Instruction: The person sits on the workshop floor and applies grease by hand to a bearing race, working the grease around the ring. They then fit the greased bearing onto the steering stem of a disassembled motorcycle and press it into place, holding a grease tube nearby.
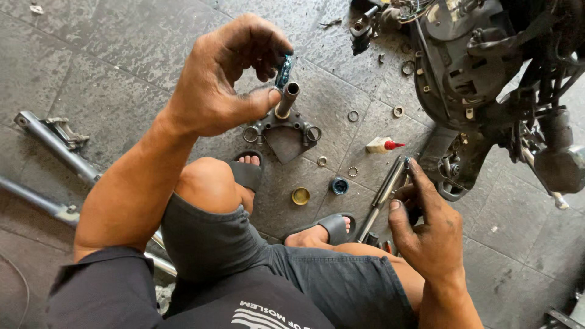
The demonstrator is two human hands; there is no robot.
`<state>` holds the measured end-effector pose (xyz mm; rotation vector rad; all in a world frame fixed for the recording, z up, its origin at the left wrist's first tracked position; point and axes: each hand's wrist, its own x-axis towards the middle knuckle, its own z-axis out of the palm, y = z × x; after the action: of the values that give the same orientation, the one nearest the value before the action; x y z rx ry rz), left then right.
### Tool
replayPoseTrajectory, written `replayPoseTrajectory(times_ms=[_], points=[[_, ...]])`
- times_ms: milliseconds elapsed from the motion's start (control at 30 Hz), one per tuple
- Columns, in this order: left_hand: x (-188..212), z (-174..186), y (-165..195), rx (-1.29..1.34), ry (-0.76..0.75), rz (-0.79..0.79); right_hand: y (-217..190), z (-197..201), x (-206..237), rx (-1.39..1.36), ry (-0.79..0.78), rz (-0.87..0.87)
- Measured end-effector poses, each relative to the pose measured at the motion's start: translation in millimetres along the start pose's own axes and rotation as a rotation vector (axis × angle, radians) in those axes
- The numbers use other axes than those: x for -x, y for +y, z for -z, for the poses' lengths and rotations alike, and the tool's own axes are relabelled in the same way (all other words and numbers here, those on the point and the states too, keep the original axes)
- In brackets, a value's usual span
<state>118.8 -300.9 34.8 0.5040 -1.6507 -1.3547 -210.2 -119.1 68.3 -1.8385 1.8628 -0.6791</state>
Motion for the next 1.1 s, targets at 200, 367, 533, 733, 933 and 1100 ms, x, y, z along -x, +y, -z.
replayPoseTrajectory(times_ms=[200, 367, 533, 733, 933, 1100], points=[[11, -6, -6, -0.409, 0.186, -0.099, -8, -17, -18, 0.003, -0.032, -0.034], [16, -17, -20, -0.641, 0.244, -0.212, -6, -27, -29, 0.035, -0.061, -0.017], [19, -28, -37, -0.692, 0.253, -0.134, 1, -31, -34, 0.063, -0.08, -0.011], [18, -32, -42, -0.76, 0.252, -0.141, 2, -32, -35, 0.089, -0.094, -0.08], [12, -37, -47, -0.817, 0.225, -0.142, 4, -29, -35, 0.068, -0.12, -0.104], [8, -39, -50, -0.85, 0.195, -0.102, 4, -29, -34, 0.085, -0.134, -0.063]])
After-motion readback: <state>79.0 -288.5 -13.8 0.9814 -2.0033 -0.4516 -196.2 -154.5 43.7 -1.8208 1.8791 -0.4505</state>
